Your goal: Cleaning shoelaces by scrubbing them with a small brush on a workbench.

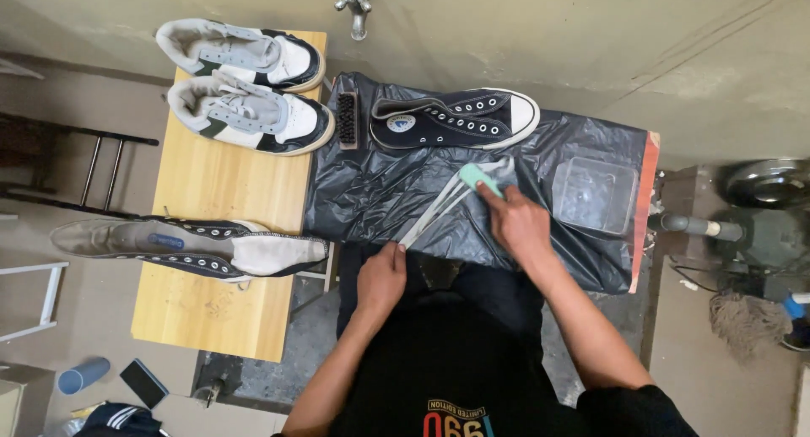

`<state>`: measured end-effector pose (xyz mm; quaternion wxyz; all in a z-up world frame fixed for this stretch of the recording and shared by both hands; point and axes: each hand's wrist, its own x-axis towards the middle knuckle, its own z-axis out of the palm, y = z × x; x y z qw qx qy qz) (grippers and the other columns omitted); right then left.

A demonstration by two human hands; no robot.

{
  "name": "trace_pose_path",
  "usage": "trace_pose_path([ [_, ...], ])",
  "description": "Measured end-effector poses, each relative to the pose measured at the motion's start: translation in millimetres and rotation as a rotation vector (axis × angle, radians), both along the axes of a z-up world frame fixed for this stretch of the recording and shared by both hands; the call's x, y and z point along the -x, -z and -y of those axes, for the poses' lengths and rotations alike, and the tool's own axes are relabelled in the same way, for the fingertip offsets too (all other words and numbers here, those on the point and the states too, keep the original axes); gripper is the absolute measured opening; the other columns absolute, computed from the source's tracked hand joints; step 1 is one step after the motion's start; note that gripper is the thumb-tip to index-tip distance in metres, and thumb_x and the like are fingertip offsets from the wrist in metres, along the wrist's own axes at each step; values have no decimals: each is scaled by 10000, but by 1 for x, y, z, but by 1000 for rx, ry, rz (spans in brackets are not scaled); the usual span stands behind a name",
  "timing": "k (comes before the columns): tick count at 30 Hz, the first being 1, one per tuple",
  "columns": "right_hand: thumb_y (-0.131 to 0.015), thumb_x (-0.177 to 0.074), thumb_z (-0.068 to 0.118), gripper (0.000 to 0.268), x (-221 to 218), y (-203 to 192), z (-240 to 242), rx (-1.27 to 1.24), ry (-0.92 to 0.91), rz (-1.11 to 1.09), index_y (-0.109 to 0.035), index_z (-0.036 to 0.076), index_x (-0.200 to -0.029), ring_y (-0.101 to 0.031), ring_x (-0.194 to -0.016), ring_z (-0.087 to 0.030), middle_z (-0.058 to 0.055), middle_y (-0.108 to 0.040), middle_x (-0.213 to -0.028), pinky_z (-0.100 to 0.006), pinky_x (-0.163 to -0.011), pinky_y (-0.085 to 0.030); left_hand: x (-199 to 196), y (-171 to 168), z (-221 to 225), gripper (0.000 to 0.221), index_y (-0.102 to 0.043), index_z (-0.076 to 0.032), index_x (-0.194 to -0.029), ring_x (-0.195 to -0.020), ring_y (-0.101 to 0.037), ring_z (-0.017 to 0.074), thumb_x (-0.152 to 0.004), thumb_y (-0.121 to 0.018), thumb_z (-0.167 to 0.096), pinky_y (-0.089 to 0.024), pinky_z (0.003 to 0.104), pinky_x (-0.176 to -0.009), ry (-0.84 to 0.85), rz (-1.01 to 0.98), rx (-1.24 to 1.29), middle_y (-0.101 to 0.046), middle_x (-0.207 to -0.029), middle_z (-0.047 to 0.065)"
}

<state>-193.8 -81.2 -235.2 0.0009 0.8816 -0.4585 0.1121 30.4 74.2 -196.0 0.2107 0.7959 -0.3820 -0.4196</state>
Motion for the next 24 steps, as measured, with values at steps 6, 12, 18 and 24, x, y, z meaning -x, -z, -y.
trace_pose_path([
  [6,-610,-976,315,346,16,-51,43,-621,257,281,-720,419,-1287,-683,-1104,-359,-68,-749,-1102,-511,-953,-525,5,21,-2,419,-680,-73,-867,-840,-737,446,-1050,-453,-374,-580,524,-721,37,178,-26,-743,-804,226],
  [12,-599,-983,326,328,39,-130,33,-701,410,270,-743,334,-1277,-648,-1154,-405,-92,-753,-1142,-530,-1007,-484,5,40,-7,442,-632,-70,-802,-807,-721,481,-1012,-473,-424,-562,563,-681,48,207,6,-712,-723,237],
  [18,-596,-1029,-1,361,2,-96,-25,-111,194,586,-698,6,-1375,-653,-983,-527,-310,-697,-1035,-571,-873,-502,6,38,-7,426,-671,-58,-839,-800,-727,471,-1025,-475,-388,-580,536,-699,19,177,15,-721,-742,243],
  [24,-548,-931,267,388,-39,-22,-88,-153,-250,149,-685,394,-1271,-679,-628,-251,6,-596,-807,-371,-573,-558,-6,42,-16,463,-674,3,-910,-913,-655,570,-1057,-449,-374,-516,648,-722,-109,-64,100,-705,-812,323],
])
